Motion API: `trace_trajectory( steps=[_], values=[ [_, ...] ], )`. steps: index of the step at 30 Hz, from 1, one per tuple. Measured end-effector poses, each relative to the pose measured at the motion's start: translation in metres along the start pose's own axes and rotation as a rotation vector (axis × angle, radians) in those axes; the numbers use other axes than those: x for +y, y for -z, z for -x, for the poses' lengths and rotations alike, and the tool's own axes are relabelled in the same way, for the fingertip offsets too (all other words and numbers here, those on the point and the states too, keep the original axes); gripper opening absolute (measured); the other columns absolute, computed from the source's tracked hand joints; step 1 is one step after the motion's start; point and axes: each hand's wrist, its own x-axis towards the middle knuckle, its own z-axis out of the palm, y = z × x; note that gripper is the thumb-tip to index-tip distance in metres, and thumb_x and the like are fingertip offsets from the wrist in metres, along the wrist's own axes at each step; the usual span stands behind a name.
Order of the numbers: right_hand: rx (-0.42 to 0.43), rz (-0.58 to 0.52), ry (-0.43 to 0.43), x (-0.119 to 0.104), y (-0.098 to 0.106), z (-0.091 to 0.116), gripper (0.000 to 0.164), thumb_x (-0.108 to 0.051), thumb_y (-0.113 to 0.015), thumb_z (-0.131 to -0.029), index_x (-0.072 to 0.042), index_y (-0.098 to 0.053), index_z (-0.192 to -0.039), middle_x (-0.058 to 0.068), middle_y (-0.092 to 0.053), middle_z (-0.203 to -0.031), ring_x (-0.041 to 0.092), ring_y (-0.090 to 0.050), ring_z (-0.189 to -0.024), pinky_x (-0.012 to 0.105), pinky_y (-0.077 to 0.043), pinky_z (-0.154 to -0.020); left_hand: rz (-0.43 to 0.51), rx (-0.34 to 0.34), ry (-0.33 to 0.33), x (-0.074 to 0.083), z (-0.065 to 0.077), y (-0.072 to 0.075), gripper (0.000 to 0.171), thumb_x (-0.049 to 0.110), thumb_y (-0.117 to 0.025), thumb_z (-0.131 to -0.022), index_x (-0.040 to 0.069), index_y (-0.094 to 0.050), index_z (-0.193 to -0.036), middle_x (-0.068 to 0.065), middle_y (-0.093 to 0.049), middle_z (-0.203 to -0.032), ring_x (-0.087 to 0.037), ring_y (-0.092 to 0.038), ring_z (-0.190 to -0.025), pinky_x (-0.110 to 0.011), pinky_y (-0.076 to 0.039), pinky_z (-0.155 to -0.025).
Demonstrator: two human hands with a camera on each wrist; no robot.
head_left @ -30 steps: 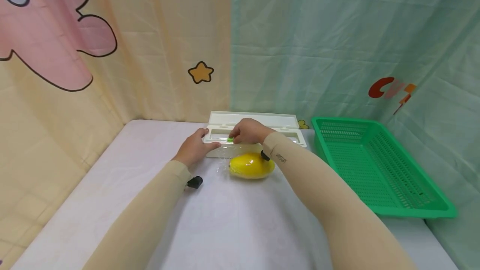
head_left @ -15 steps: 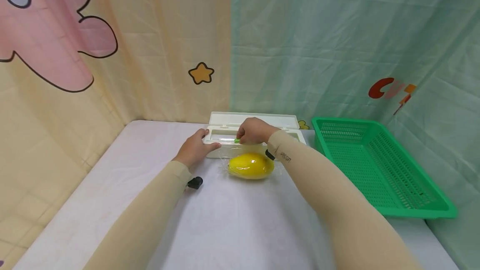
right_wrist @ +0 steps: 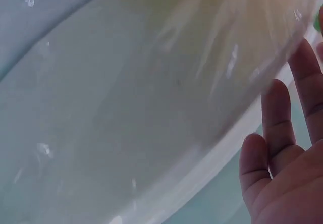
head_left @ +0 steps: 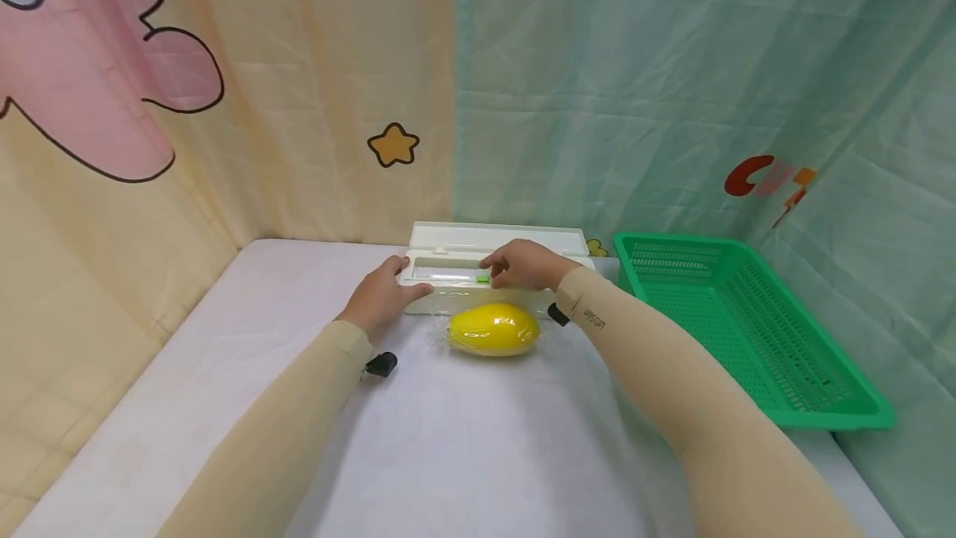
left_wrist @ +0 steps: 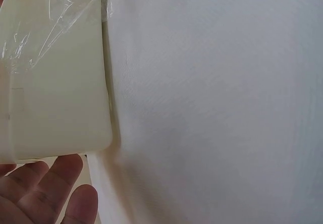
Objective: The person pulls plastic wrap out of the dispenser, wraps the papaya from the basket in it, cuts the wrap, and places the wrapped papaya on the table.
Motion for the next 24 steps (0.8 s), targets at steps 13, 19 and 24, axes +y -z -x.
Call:
trace_trajectory(
  steps=[13, 19, 24],
  values=[
    [0.003, -0.074, 0.066, 0.008, -0.011, -0.002, 0.039, -0.018, -0.059, -0.109, -0.030, -0.065, -0.145, 0.002, -0.070, -0.140, 0.020, -0.066, -0.117, 0.043, -0.053, -0.110, -0.006, 0.007, -0.016, -0.002, 0.000, -0.001, 0.092, 0.060, -0.074, -0.093, 0.012, -0.036, -0.161, -0.016, -0.041, -0.167, -0.041, -0.042, -0.150, -0.060, -0.035, -0.123],
    [0.014, -0.021, 0.080, 0.007, -0.010, -0.002, 0.032, -0.019, -0.057, -0.109, -0.026, -0.072, -0.138, -0.001, -0.071, -0.140, 0.019, -0.064, -0.112, 0.042, -0.052, -0.111, -0.005, 0.005, -0.022, -0.002, 0.000, -0.001, 0.092, 0.060, -0.075, -0.092, 0.012, -0.037, -0.161, -0.015, -0.042, -0.166, -0.041, -0.042, -0.151, -0.059, -0.035, -0.124],
    [0.020, 0.024, 0.096, 0.010, -0.009, 0.000, 0.032, -0.019, -0.057, -0.109, -0.025, -0.071, -0.137, -0.001, -0.071, -0.139, 0.021, -0.065, -0.123, 0.044, -0.049, -0.115, -0.011, 0.008, -0.029, -0.002, 0.001, 0.000, 0.091, 0.059, -0.075, -0.093, 0.011, -0.037, -0.161, -0.017, -0.043, -0.165, -0.041, -0.043, -0.150, -0.059, -0.036, -0.123]
  ],
)
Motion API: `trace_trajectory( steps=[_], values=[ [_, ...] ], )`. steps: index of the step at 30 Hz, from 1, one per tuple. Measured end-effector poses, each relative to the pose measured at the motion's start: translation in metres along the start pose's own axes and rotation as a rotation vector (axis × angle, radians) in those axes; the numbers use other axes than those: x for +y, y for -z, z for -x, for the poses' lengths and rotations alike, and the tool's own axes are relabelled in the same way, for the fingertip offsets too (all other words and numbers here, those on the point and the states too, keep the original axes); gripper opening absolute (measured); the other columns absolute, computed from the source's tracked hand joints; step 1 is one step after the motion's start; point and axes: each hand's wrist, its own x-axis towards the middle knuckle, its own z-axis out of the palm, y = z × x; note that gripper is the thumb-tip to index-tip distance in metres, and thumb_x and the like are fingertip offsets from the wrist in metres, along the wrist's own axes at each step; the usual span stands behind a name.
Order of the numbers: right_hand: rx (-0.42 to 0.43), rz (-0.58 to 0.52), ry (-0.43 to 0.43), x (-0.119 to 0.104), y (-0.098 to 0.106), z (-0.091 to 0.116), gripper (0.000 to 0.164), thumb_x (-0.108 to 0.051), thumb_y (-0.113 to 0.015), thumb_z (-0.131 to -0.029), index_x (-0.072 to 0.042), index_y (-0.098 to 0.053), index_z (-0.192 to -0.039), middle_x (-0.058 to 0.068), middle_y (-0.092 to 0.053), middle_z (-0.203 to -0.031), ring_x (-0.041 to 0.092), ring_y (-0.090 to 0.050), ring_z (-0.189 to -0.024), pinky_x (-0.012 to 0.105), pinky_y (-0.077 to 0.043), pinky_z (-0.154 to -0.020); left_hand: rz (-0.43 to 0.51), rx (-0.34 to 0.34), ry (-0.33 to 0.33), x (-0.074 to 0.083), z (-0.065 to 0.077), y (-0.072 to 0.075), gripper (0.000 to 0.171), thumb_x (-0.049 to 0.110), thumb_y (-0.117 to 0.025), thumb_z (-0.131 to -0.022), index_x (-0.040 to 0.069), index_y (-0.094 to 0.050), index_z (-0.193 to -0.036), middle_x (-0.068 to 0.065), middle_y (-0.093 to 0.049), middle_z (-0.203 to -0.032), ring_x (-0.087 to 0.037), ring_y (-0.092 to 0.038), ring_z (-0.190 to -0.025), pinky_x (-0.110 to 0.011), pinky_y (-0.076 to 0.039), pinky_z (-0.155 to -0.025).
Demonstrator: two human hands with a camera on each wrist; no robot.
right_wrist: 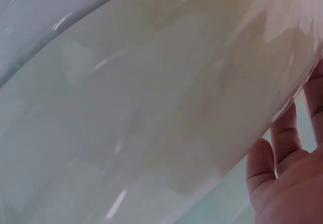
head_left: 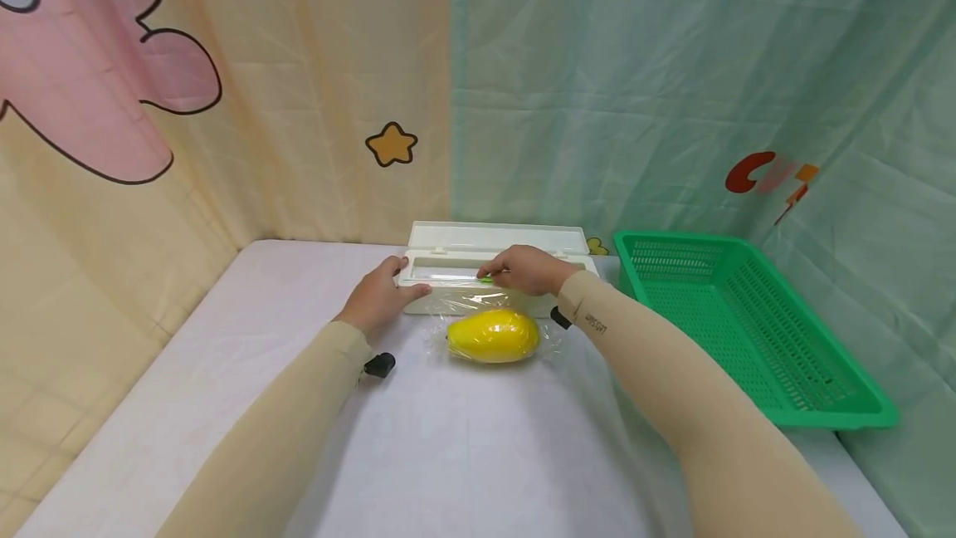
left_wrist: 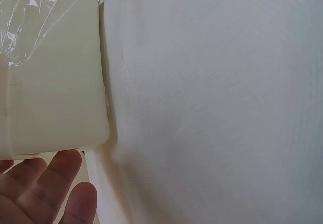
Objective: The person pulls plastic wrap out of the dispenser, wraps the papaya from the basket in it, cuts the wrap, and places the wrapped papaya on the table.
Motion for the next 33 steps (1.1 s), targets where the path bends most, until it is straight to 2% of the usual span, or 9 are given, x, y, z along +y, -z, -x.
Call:
trace_trajectory(
  steps=[4, 13, 23, 33],
  values=[
    [-0.002, 0.030, 0.015, 0.003, 0.002, 0.004, 0.032, -0.018, -0.060, -0.108, -0.023, -0.072, -0.137, 0.002, -0.072, -0.136, 0.024, -0.064, -0.129, 0.044, -0.048, -0.116, 0.006, 0.003, 0.004, -0.001, -0.001, -0.001, 0.091, 0.058, -0.075, -0.093, 0.011, -0.037, -0.160, -0.017, -0.043, -0.165, -0.041, -0.043, -0.149, -0.060, -0.036, -0.122],
    [-0.003, 0.064, -0.009, 0.010, 0.007, 0.012, 0.032, -0.015, -0.063, -0.106, -0.024, -0.073, -0.135, 0.004, -0.074, -0.123, 0.021, -0.066, -0.114, 0.042, -0.053, -0.109, 0.005, 0.003, -0.002, -0.002, -0.001, -0.001, 0.090, 0.059, -0.074, -0.093, 0.011, -0.037, -0.160, -0.017, -0.043, -0.165, -0.042, -0.043, -0.149, -0.060, -0.036, -0.122],
    [-0.016, 0.080, -0.078, 0.024, 0.014, 0.028, 0.031, -0.019, -0.063, -0.106, -0.026, -0.073, -0.135, 0.004, -0.072, -0.133, 0.023, -0.065, -0.121, 0.044, -0.052, -0.110, -0.008, 0.002, -0.002, 0.001, 0.002, 0.000, 0.091, 0.059, -0.072, -0.095, 0.011, -0.035, -0.162, -0.017, -0.040, -0.167, -0.042, -0.041, -0.151, -0.060, -0.035, -0.123],
    [-0.040, 0.100, -0.108, 0.046, 0.026, 0.056, 0.031, -0.017, -0.062, -0.106, -0.021, -0.074, -0.134, 0.007, -0.072, -0.132, 0.022, -0.065, -0.114, 0.042, -0.055, -0.102, -0.019, 0.003, -0.007, 0.003, 0.004, 0.000, 0.089, 0.057, -0.072, -0.096, 0.010, -0.035, -0.162, -0.017, -0.040, -0.167, -0.042, -0.042, -0.151, -0.060, -0.035, -0.123]
  ],
)
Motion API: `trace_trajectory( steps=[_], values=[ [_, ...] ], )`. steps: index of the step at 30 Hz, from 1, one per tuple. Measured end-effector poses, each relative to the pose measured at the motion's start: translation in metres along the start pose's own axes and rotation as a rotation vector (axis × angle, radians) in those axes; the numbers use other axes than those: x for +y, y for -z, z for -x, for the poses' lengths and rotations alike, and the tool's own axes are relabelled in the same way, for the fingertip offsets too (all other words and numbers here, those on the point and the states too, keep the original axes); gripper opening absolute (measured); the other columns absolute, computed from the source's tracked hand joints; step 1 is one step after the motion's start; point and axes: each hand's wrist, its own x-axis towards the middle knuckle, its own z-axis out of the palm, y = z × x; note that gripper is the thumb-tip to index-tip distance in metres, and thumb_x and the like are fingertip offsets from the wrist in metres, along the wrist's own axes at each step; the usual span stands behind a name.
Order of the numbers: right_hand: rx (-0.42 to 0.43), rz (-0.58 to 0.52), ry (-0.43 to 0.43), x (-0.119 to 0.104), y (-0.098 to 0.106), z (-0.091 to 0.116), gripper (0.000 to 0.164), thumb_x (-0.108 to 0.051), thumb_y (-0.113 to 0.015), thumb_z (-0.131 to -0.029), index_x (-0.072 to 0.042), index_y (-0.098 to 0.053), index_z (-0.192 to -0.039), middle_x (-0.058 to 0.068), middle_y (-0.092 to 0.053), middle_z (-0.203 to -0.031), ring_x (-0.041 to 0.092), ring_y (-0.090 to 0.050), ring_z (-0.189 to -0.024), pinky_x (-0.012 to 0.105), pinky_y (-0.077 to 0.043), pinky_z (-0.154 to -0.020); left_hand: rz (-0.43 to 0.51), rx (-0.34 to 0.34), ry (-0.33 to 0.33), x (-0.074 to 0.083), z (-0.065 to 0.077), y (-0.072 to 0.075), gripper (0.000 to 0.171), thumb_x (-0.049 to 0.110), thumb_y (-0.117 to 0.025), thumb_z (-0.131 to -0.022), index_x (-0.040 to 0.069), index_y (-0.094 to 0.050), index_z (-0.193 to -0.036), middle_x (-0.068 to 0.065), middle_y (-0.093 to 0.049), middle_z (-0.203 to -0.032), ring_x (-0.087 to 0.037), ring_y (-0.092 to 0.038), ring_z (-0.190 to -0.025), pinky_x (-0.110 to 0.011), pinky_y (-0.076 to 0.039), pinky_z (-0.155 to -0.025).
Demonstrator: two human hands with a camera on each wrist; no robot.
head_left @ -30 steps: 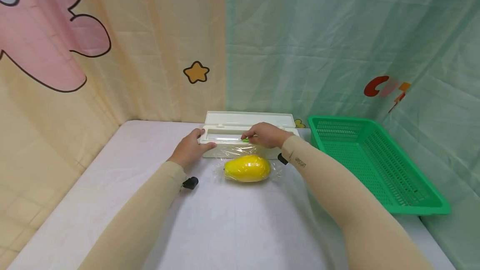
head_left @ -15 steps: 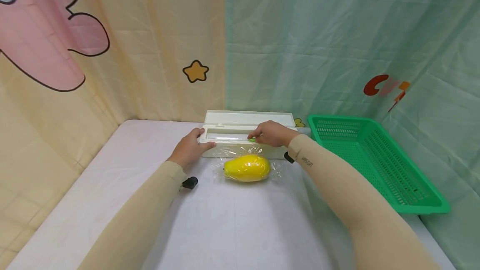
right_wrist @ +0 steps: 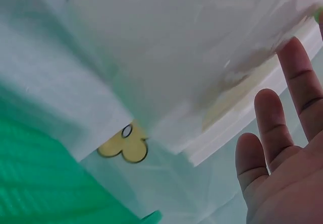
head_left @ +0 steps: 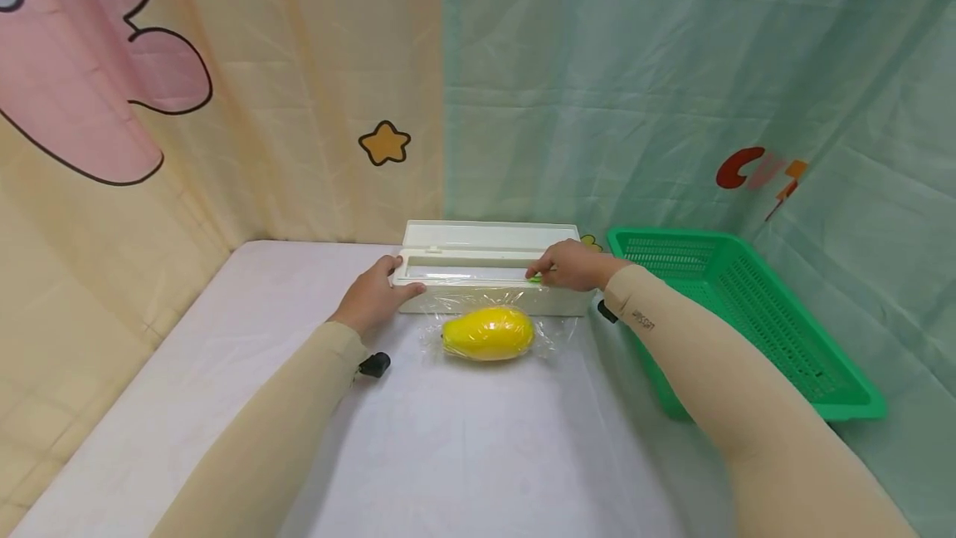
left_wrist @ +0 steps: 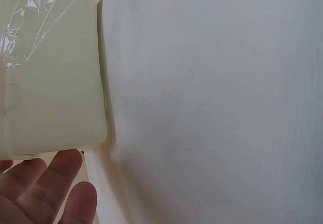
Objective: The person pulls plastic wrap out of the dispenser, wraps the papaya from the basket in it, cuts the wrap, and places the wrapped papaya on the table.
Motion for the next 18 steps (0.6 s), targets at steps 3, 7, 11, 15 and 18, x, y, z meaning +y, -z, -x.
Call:
trace_trajectory(
  steps=[3, 7, 11, 15, 18],
  values=[
    [0.000, 0.015, -0.009, 0.007, 0.002, 0.009, 0.030, -0.016, -0.062, -0.106, -0.020, -0.075, -0.133, 0.008, -0.072, -0.132, 0.021, -0.066, -0.111, 0.041, -0.056, -0.099, 0.007, -0.003, 0.012, 0.001, 0.001, -0.001, 0.090, 0.057, -0.072, -0.096, 0.011, -0.034, -0.162, -0.016, -0.038, -0.168, -0.042, -0.040, -0.152, -0.060, -0.034, -0.124],
    [0.002, 0.032, -0.011, 0.017, 0.005, 0.016, 0.030, -0.014, -0.061, -0.106, -0.018, -0.075, -0.132, 0.009, -0.073, -0.130, 0.022, -0.065, -0.109, 0.044, -0.055, -0.099, 0.004, 0.002, 0.008, 0.000, 0.001, -0.001, 0.089, 0.057, -0.071, -0.096, 0.011, -0.033, -0.163, -0.016, -0.037, -0.169, -0.042, -0.038, -0.153, -0.060, -0.033, -0.124],
    [-0.012, 0.050, -0.022, 0.023, 0.007, 0.018, 0.030, -0.015, -0.060, -0.107, -0.019, -0.076, -0.132, 0.007, -0.074, -0.129, 0.022, -0.063, -0.109, 0.044, -0.053, -0.101, 0.001, -0.001, 0.007, -0.001, 0.000, -0.001, 0.090, 0.058, -0.071, -0.096, 0.012, -0.033, -0.163, -0.016, -0.038, -0.168, -0.042, -0.039, -0.153, -0.061, -0.033, -0.124],
    [-0.046, 0.095, -0.062, 0.024, 0.011, 0.019, 0.030, -0.016, -0.061, -0.106, -0.021, -0.075, -0.132, 0.007, -0.073, -0.129, 0.023, -0.061, -0.109, 0.042, -0.054, -0.097, 0.008, -0.013, 0.014, 0.000, 0.000, -0.001, 0.091, 0.059, -0.071, -0.096, 0.012, -0.033, -0.163, -0.016, -0.038, -0.168, -0.042, -0.038, -0.153, -0.061, -0.033, -0.124],
    [-0.067, 0.157, -0.098, 0.024, 0.016, 0.020, 0.030, -0.015, -0.064, -0.105, -0.023, -0.076, -0.131, 0.008, -0.072, -0.130, 0.025, -0.062, -0.113, 0.044, -0.054, -0.098, 0.009, -0.015, 0.016, 0.000, 0.000, -0.001, 0.091, 0.059, -0.071, -0.096, 0.012, -0.032, -0.163, -0.016, -0.037, -0.169, -0.042, -0.038, -0.153, -0.061, -0.033, -0.124]
  ],
)
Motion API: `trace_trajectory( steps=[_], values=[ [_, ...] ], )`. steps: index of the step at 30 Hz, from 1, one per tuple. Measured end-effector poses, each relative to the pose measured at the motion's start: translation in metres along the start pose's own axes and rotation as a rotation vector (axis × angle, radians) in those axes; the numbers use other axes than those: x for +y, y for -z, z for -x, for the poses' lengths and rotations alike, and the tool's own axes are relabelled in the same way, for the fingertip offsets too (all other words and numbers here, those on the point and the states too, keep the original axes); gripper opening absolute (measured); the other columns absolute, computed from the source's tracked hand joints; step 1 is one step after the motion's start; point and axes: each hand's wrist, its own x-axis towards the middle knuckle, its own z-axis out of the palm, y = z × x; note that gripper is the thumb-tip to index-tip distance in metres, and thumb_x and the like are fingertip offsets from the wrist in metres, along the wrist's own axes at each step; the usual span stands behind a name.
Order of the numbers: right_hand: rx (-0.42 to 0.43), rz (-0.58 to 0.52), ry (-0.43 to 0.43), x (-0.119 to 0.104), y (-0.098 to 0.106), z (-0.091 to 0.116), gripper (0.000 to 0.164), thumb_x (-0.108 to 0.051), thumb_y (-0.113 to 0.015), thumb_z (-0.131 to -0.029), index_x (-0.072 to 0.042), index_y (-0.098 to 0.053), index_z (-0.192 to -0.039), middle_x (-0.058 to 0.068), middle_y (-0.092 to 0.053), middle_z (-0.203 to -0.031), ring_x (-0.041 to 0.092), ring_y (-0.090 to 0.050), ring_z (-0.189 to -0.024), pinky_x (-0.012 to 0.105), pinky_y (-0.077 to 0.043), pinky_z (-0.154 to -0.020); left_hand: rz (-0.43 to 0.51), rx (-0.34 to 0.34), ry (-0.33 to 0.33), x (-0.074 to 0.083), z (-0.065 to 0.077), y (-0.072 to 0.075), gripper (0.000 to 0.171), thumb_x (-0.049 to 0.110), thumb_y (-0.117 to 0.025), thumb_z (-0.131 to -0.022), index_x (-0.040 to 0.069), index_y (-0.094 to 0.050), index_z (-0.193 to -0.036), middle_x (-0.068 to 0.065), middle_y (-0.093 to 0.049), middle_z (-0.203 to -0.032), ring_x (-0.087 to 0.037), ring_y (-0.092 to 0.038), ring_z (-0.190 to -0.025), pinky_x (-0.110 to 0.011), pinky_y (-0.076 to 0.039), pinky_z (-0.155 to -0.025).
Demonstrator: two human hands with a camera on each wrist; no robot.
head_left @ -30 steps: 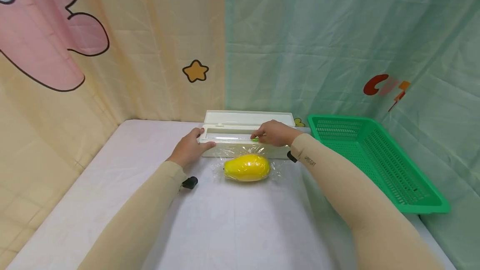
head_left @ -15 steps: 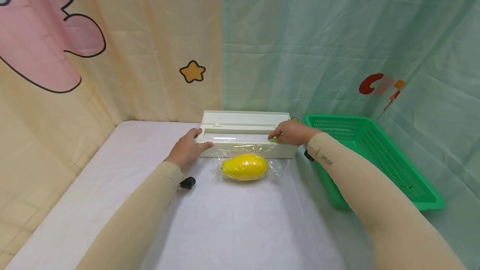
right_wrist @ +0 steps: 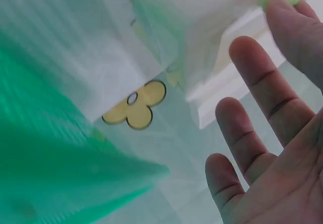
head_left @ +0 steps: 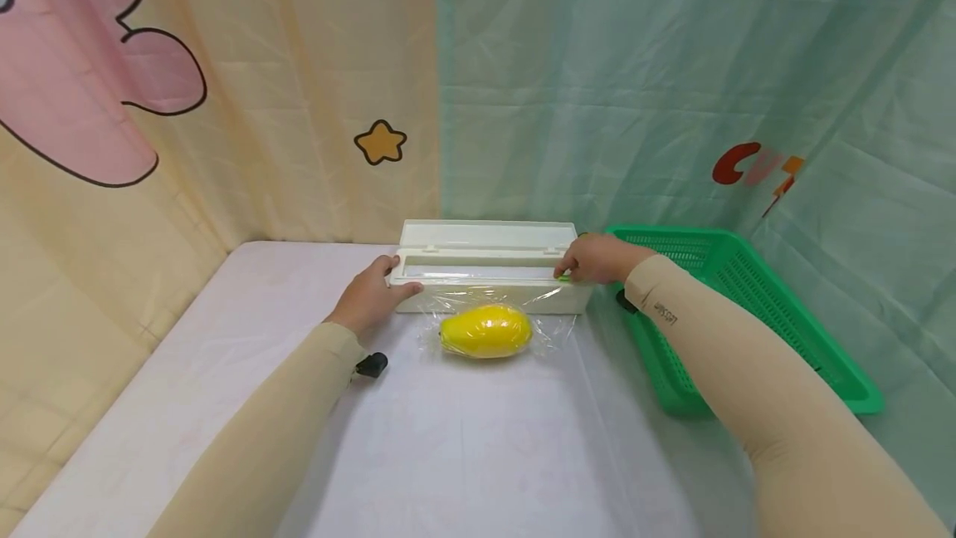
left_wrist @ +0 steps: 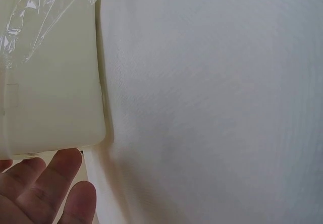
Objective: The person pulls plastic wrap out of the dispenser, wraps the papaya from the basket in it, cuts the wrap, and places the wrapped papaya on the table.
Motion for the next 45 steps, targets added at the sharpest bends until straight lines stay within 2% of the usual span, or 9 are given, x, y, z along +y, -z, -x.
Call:
trace_trajectory(
  steps=[3, 9, 13, 16, 19, 25, 35, 38, 45],
  values=[
    [-0.017, 0.056, -0.025, 0.000, 0.004, 0.001, 0.032, -0.013, -0.066, -0.103, -0.025, -0.076, -0.131, 0.008, -0.071, -0.133, 0.027, -0.064, -0.120, 0.053, -0.048, -0.107, 0.003, 0.001, 0.001, -0.001, 0.000, 0.000, 0.091, 0.058, -0.071, -0.096, 0.012, -0.032, -0.164, -0.016, -0.037, -0.169, -0.042, -0.038, -0.153, -0.062, -0.033, -0.124],
    [-0.047, 0.078, -0.052, -0.001, 0.009, 0.004, 0.033, -0.008, -0.066, -0.102, -0.024, -0.078, -0.129, 0.004, -0.074, -0.132, 0.031, -0.065, -0.126, 0.075, -0.026, -0.119, -0.001, 0.000, -0.007, -0.004, -0.003, 0.000, 0.093, 0.060, -0.071, -0.095, 0.011, -0.032, -0.163, -0.016, -0.037, -0.169, -0.042, -0.040, -0.152, -0.061, -0.033, -0.124],
    [-0.049, 0.089, -0.033, -0.003, 0.009, 0.004, 0.032, -0.006, -0.063, -0.103, -0.020, -0.078, -0.127, 0.006, -0.073, -0.132, 0.030, -0.065, -0.126, 0.063, -0.039, -0.118, 0.002, 0.003, -0.007, -0.005, -0.004, 0.000, 0.091, 0.059, -0.072, -0.095, 0.011, -0.033, -0.163, -0.015, -0.038, -0.168, -0.041, -0.041, -0.151, -0.060, -0.035, -0.123],
    [-0.047, 0.097, -0.026, -0.005, 0.008, 0.003, 0.034, -0.002, -0.060, -0.103, -0.017, -0.079, -0.126, 0.008, -0.072, -0.130, 0.028, -0.065, -0.122, 0.046, -0.054, -0.105, 0.006, 0.004, -0.008, -0.006, -0.004, 0.000, 0.091, 0.059, -0.072, -0.095, 0.011, -0.034, -0.162, -0.015, -0.039, -0.168, -0.041, -0.041, -0.151, -0.060, -0.035, -0.123],
    [-0.032, 0.094, -0.034, -0.006, 0.007, 0.004, 0.035, 0.002, -0.058, -0.101, -0.015, -0.080, -0.123, 0.009, -0.073, -0.128, 0.025, -0.066, -0.118, 0.038, -0.058, -0.095, 0.008, 0.008, -0.016, -0.006, -0.004, -0.001, 0.091, 0.060, -0.072, -0.095, 0.011, -0.034, -0.162, -0.015, -0.039, -0.168, -0.041, -0.042, -0.150, -0.060, -0.035, -0.123],
    [-0.009, 0.105, -0.018, -0.009, 0.006, 0.006, 0.029, 0.002, -0.061, -0.100, -0.013, -0.081, -0.114, 0.007, -0.075, -0.118, 0.021, -0.067, -0.106, 0.036, -0.058, -0.089, 0.013, 0.009, -0.019, -0.006, -0.002, 0.000, 0.090, 0.059, -0.072, -0.095, 0.011, -0.035, -0.162, -0.015, -0.039, -0.168, -0.041, -0.043, -0.150, -0.060, -0.035, -0.123],
    [-0.040, 0.102, -0.026, -0.012, 0.009, 0.004, 0.025, 0.003, -0.063, -0.098, -0.010, -0.078, -0.114, 0.008, -0.073, -0.116, 0.018, -0.059, -0.091, 0.030, -0.052, -0.077, 0.012, 0.009, -0.014, -0.005, -0.001, 0.002, 0.091, 0.060, -0.072, -0.094, 0.013, -0.034, -0.163, -0.015, -0.039, -0.168, -0.042, -0.040, -0.152, -0.061, -0.035, -0.123],
    [-0.031, 0.102, -0.013, -0.009, 0.008, 0.007, 0.025, 0.005, -0.063, -0.097, -0.009, -0.078, -0.111, 0.009, -0.071, -0.113, 0.018, -0.058, -0.090, 0.031, -0.050, -0.075, 0.009, 0.009, -0.009, -0.006, -0.001, 0.002, 0.091, 0.061, -0.071, -0.094, 0.014, -0.035, -0.162, -0.014, -0.040, -0.168, -0.041, -0.041, -0.151, -0.061, -0.035, -0.123],
    [-0.012, 0.133, 0.020, -0.009, 0.010, 0.014, 0.024, 0.006, -0.062, -0.097, -0.007, -0.078, -0.108, 0.011, -0.071, -0.111, 0.023, -0.065, -0.096, 0.036, -0.057, -0.081, 0.014, 0.036, -0.065, -0.008, 0.000, 0.002, 0.087, 0.058, -0.073, -0.094, 0.010, -0.039, -0.158, -0.011, -0.044, -0.166, -0.040, -0.045, -0.148, -0.058, -0.036, -0.123]
  ],
)
